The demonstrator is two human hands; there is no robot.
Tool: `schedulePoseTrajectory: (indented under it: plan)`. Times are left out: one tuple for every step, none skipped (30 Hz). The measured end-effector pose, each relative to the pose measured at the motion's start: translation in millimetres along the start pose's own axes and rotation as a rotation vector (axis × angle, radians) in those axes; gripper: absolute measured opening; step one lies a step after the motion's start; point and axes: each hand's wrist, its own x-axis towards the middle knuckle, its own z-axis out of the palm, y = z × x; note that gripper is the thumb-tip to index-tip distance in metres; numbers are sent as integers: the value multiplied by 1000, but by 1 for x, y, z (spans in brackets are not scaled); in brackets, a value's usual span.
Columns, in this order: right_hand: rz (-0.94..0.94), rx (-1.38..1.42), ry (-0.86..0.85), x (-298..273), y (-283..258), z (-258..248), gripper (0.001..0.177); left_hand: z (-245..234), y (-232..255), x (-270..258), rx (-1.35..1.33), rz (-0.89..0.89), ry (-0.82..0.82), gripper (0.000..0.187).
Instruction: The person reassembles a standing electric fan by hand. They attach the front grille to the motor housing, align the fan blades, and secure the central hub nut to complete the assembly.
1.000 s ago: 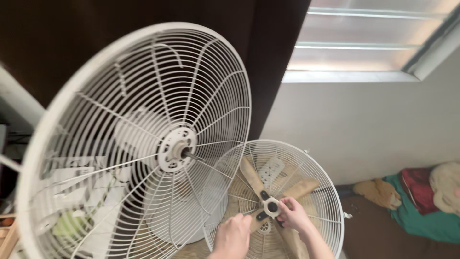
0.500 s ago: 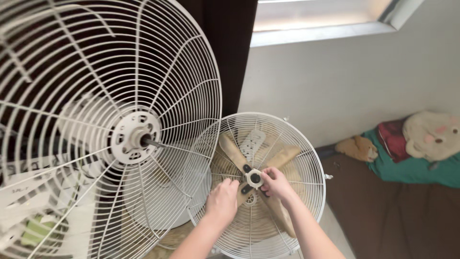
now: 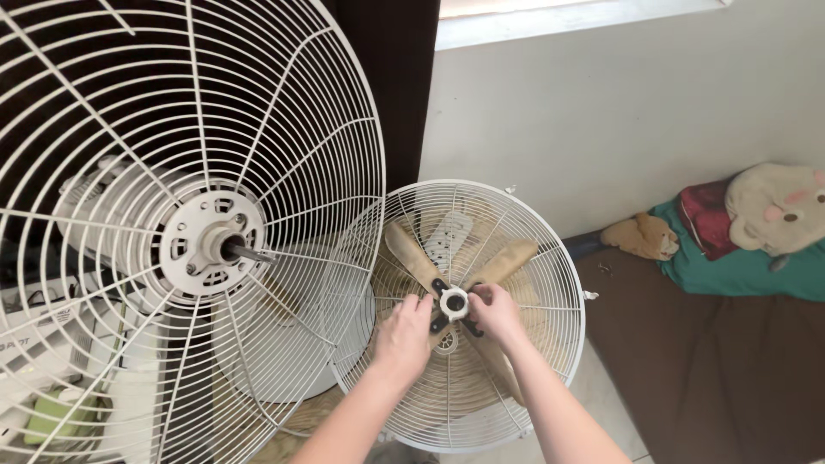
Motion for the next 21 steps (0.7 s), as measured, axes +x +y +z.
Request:
schedulePoseTrajectory:
  plan:
    - [-24, -10, 12, 1, 3, -1, 36, -4, 5, -2, -33, 7, 5, 49]
    - [-55, -19, 22, 5, 3, -4, 36, -10, 10, -3, -63, 14, 18, 48]
    - [-87, -28, 32, 8, 3, -7, 36, -18, 16, -4, -93, 21, 31, 47]
    - [-74, 38, 13, 12, 1, -10, 37, -27, 22, -8, -120, 46, 58, 42]
    - [-61, 103, -6, 14, -1, -14, 37, -37, 30, -11, -147, 72, 85, 37]
    - [-51, 170, -27, 17, -6, -18, 37, -50, 35, -15, -171, 98, 116, 32]
    - [-54, 211, -33, 18, -11, -23, 37, -65, 41, -21, -213, 97, 108, 31]
    - [-59, 255, -40, 20, -18, -28, 37, -81, 46, -29, -252, 98, 102, 31]
    - [-64, 299, -48, 22, -28, -31, 37, -97, 51, -37, -291, 100, 97, 30]
    - [-69, 301, -59, 23, -38, -35, 37, -114, 56, -45, -293, 95, 119, 31]
    - [-73, 303, -70, 24, -50, -38, 36, -132, 59, -52, -295, 91, 142, 31]
    - [-78, 306, -84, 25, -62, -39, 36, -151, 61, -58, -296, 86, 166, 32]
    - [-63, 347, -110, 25, -75, -38, 37, -169, 63, -63, -227, 117, 301, 31]
    - [-48, 388, -138, 26, -89, -35, 38, -188, 65, -67, -155, 150, 436, 30]
    - [-32, 429, -166, 27, -102, -31, 39, -205, 67, -72, -80, 183, 570, 30]
    - [-36, 443, -209, 26, -111, -24, 40, -221, 68, -78, 7, 175, 652, 31]
    - [-40, 457, -251, 26, -119, -14, 41, -236, 68, -84, 95, 166, 732, 32]
    - [-42, 470, -293, 26, -125, -3, 42, -249, 68, -89, 183, 155, 809, 33]
    - [-42, 457, -334, 26, -129, 8, 44, -261, 68, -93, 263, 133, 875, 32]
    - [-42, 442, -377, 24, -131, 21, 46, -272, 67, -97, 344, 108, 940, 31]
    - [-41, 426, -419, 23, -131, 33, 48, -280, 66, -99, 427, 82, 1002, 30]
